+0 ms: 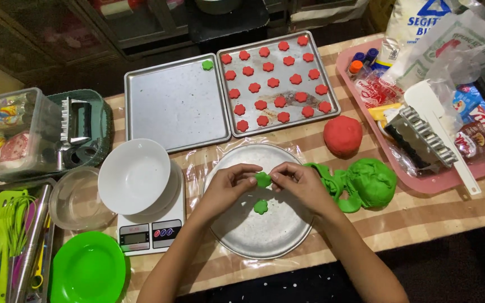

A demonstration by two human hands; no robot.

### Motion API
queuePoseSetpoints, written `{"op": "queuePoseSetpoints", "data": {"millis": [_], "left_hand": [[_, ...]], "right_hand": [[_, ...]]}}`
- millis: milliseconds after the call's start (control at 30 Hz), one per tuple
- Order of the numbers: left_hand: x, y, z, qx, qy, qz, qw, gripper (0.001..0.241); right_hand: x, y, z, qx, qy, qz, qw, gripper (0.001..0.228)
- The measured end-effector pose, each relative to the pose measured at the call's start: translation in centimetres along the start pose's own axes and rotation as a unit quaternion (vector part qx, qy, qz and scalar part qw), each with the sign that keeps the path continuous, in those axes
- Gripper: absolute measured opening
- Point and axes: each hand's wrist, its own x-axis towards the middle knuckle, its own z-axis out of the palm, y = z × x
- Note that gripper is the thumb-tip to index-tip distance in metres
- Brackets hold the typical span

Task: Rolling green dough by hand and using a mold to create small shapes for pastry decoration

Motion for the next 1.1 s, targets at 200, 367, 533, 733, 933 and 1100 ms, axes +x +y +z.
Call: {"op": "queuePoseSetpoints", "data": {"millis": [200,367,533,733,933,1100], "left_hand": [[1.3,-0.5,0.1,0.046,-0.019,0.001,0.999,0.032],[4.8,5.9,-3.0,0.159,0.024,0.044,0.986,0.034],[18.4,6.9,-14.9,0.309,0.182,0.168,0.918,0.029],[32.6,-1.4,-25.7,0.255,0.394,0.103,0.877,0.021],[33.8,-2.5,-23.5,0.246,0.447,-0.084,0.856,0.031],[36.1,-7.2,-26.6,0.273,0.462,-0.024,0.844,0.030]], "right_hand": [[0.8,1.9,-0.6,-0.014,0.004,-0.017,1.000,0.015],[0.2,0.8,0.1,0.138,0.067,0.000,0.988,0.014],[0.2,2.5,-0.1,0.128,0.038,0.002,0.991,0.014],[-1.2,0.7,1.0,0.029,-0.003,0.013,0.999,0.006],[-1.5,0.9,0.7,0.043,-0.018,0.071,0.996,0.006],[-1.6,1.9,0.2,0.054,-0.036,0.038,0.997,0.005]]}}
